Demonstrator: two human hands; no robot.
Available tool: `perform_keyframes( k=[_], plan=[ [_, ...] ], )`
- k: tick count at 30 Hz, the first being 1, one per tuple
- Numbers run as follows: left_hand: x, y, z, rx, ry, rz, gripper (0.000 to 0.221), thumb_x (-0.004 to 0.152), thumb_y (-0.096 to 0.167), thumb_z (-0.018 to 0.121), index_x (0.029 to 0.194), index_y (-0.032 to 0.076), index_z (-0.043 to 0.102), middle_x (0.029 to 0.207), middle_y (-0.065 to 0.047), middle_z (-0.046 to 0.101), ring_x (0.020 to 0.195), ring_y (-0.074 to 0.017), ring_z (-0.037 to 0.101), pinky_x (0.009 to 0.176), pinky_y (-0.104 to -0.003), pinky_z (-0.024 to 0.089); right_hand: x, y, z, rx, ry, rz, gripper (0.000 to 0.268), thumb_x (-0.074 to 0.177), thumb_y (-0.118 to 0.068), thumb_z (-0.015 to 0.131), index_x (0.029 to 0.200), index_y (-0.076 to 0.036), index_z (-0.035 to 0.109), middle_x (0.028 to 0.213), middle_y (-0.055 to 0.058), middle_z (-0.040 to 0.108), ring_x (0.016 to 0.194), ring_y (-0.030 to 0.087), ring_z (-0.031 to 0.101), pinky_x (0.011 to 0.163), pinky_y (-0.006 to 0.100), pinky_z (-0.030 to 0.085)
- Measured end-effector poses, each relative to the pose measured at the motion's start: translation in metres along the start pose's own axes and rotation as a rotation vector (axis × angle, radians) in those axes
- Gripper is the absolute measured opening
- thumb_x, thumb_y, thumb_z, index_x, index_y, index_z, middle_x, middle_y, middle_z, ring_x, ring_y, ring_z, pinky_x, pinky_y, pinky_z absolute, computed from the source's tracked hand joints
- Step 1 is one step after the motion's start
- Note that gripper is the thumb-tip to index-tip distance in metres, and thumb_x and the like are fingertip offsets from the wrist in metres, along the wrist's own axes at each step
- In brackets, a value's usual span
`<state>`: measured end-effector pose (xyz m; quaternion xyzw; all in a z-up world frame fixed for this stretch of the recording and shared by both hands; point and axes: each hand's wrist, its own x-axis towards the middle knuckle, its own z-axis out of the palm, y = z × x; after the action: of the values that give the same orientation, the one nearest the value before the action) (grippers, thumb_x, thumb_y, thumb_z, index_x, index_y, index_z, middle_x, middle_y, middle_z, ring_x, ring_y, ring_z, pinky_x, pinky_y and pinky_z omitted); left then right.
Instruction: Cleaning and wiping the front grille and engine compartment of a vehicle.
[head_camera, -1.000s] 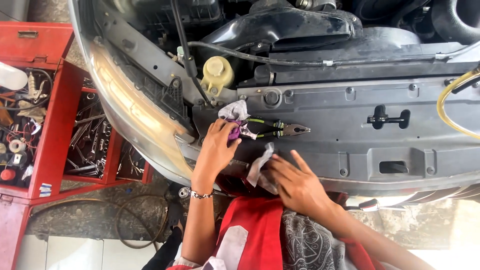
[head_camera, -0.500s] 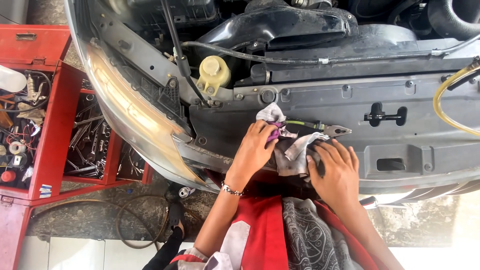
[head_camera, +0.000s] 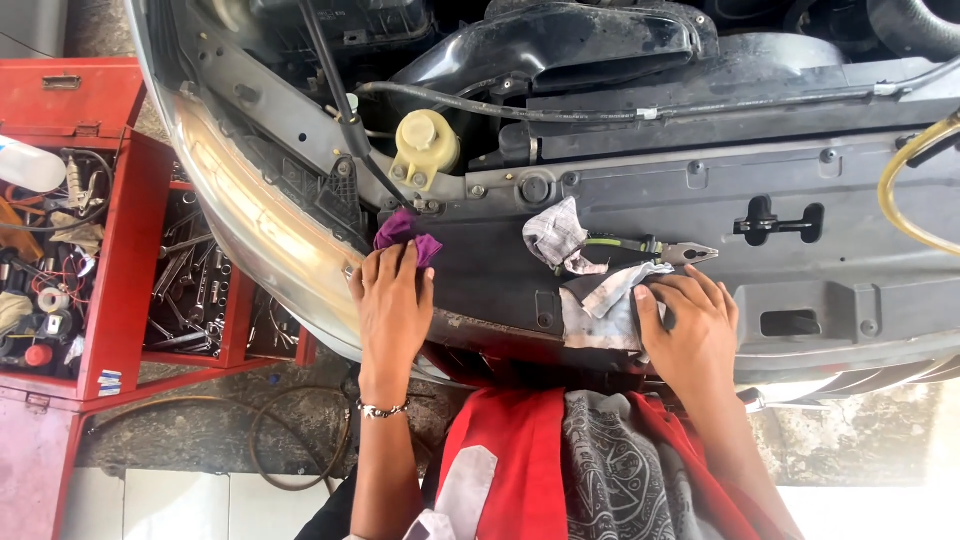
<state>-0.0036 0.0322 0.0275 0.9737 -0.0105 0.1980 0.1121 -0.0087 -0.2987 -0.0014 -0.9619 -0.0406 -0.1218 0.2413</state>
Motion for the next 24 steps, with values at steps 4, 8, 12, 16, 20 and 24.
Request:
perform_keyframes(
  k=[4,8,12,16,20,24],
  plan=[
    [0.003,0.009,0.014,0.035,-0.110,0.006,0.035,0.100,0.029,0.061,0.116,-0.001,0.071,0.109,-0.015,0.063,0.108,-0.0339,0.059,0.109,-0.054,0.035,0.003,-0.004,0.001,-0.008,0.010,-0.017,0.029,0.100,-0.032,0.069,0.099,-0.005,0.078,0.115,0.005,0.073,0.133,0.032,0.060,0.117,0.054,0.037],
    [0.006,0.066,0.019,-0.070,-0.362,0.037,0.031,0.102,0.030,0.059,0.106,0.003,0.073,0.102,-0.016,0.063,0.108,-0.0374,0.057,0.106,-0.053,0.039,0.000,-0.004,0.004,-0.013,0.017,-0.044,0.030,0.099,-0.032,0.069,0.099,-0.004,0.077,0.116,0.007,0.072,0.133,0.032,0.060,0.117,0.053,0.037],
    [-0.009,0.078,0.039,-0.084,-0.188,0.163,0.036,0.098,0.025,0.060,0.113,-0.006,0.070,0.105,-0.018,0.061,0.105,-0.0353,0.058,0.102,-0.050,0.045,-0.001,-0.004,0.008,-0.012,0.026,-0.048,0.030,0.099,-0.032,0.071,0.100,-0.002,0.076,0.117,0.008,0.071,0.133,0.032,0.059,0.115,0.052,0.038],
    [0.000,0.050,0.020,0.026,-0.123,0.124,0.023,0.094,0.019,0.061,0.099,0.001,0.073,0.101,-0.014,0.061,0.101,-0.0320,0.058,0.095,-0.050,0.046,-0.003,-0.001,0.005,0.012,0.023,-0.045,0.028,0.098,-0.029,0.072,0.102,-0.003,0.077,0.118,0.007,0.071,0.133,0.033,0.059,0.114,0.052,0.039],
    [0.012,0.000,0.014,-0.039,-0.332,-0.094,0.024,0.099,0.021,0.066,0.092,-0.001,0.074,0.093,-0.015,0.062,0.088,-0.0310,0.057,0.081,-0.048,0.044,-0.004,-0.001,0.006,0.018,0.028,-0.054,0.025,0.097,-0.027,0.072,0.103,-0.003,0.077,0.118,0.007,0.071,0.132,0.032,0.060,0.114,0.052,0.039],
    [0.014,-0.018,0.017,0.071,-0.125,-0.111,0.017,0.093,0.016,0.069,0.097,-0.001,0.070,0.092,-0.013,0.063,0.091,-0.0316,0.059,0.087,-0.048,0.045,-0.006,-0.001,0.005,0.021,0.036,-0.057,0.025,0.096,-0.026,0.072,0.104,-0.003,0.076,0.120,0.008,0.071,0.132,0.032,0.059,0.113,0.051,0.039]
  ],
)
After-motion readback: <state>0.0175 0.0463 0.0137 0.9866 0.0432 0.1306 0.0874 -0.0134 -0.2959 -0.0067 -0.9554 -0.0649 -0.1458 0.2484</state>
